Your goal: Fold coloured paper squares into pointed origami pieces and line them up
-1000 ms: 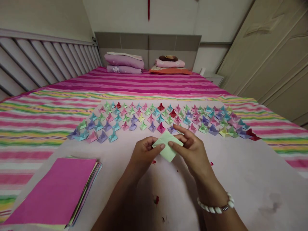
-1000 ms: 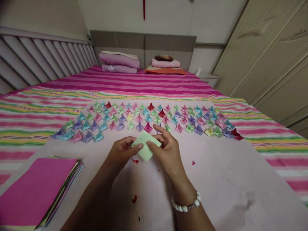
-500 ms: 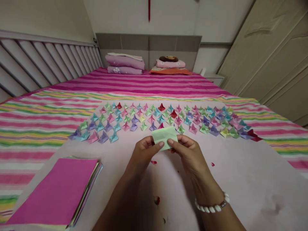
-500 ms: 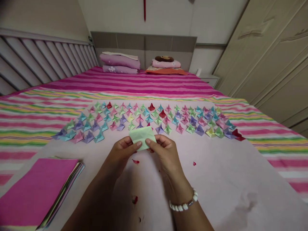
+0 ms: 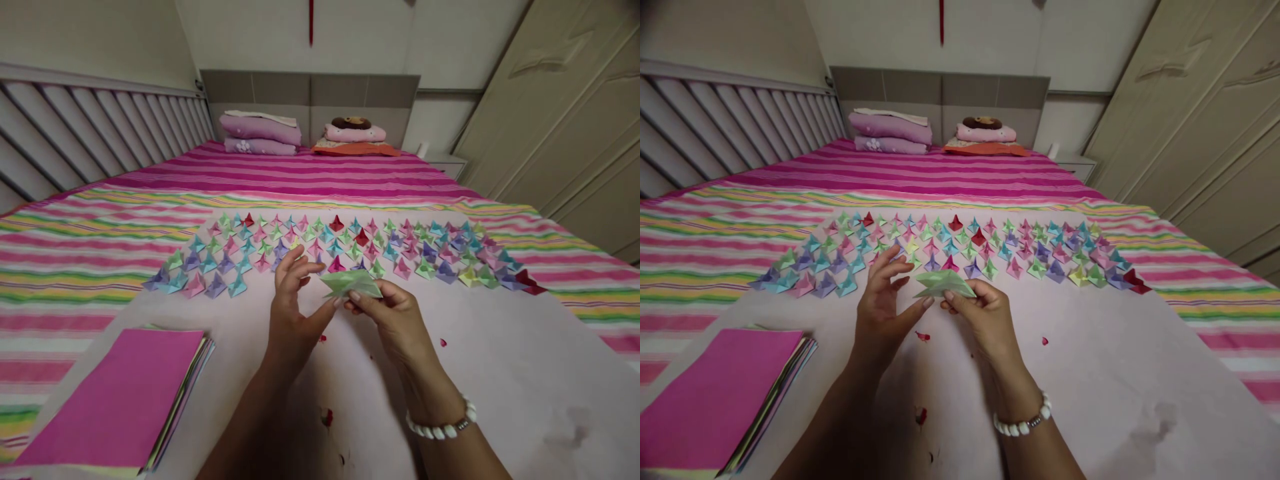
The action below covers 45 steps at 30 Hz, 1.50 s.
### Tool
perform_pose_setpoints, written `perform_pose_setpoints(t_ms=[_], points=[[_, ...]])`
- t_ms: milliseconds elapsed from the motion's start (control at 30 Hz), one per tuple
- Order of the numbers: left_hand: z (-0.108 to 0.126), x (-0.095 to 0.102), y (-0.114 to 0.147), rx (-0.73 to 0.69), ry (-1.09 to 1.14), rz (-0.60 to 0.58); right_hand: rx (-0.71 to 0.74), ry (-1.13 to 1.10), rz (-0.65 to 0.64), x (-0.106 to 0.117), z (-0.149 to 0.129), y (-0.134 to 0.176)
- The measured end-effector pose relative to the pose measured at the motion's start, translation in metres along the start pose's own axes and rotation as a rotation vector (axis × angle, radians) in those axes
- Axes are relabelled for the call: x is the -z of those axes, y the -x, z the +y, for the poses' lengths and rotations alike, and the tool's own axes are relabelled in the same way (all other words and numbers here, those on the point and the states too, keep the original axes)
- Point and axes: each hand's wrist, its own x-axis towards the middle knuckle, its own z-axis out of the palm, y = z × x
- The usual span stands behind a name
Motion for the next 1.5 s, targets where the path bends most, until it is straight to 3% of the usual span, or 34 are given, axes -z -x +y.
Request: perform_pose_setpoints(t_ms=[133,667,967,1100,1500], points=[[0.0047,-0.0004,0.0011,-0.101,-0.063,-0.051,0.021,0.019,-0.016,-0.0008,-0.0014,0.001],[0.0075,-0.001,0.0022,-0.208,-0.191,-0.138,0.045,0.059,-0.008,0.0,0.0006,-0.0008],[0.0066,-0.0008,0.0014,-0.239,-0.196,-0.112,0.036,0.06,0.0,0.0011,0.0007,-0.001],[0.0076,-0.0016,0.0008,-0.167,-0.166,-0.055,0.02,0.081,0.009,-0.0005,-0.0011,0.0],[0.0052,0.0002,0.0004,-0.179,-0.152,-0.152,0.001,0.076,-0.004,-0.0017,-0.0022,0.0005]])
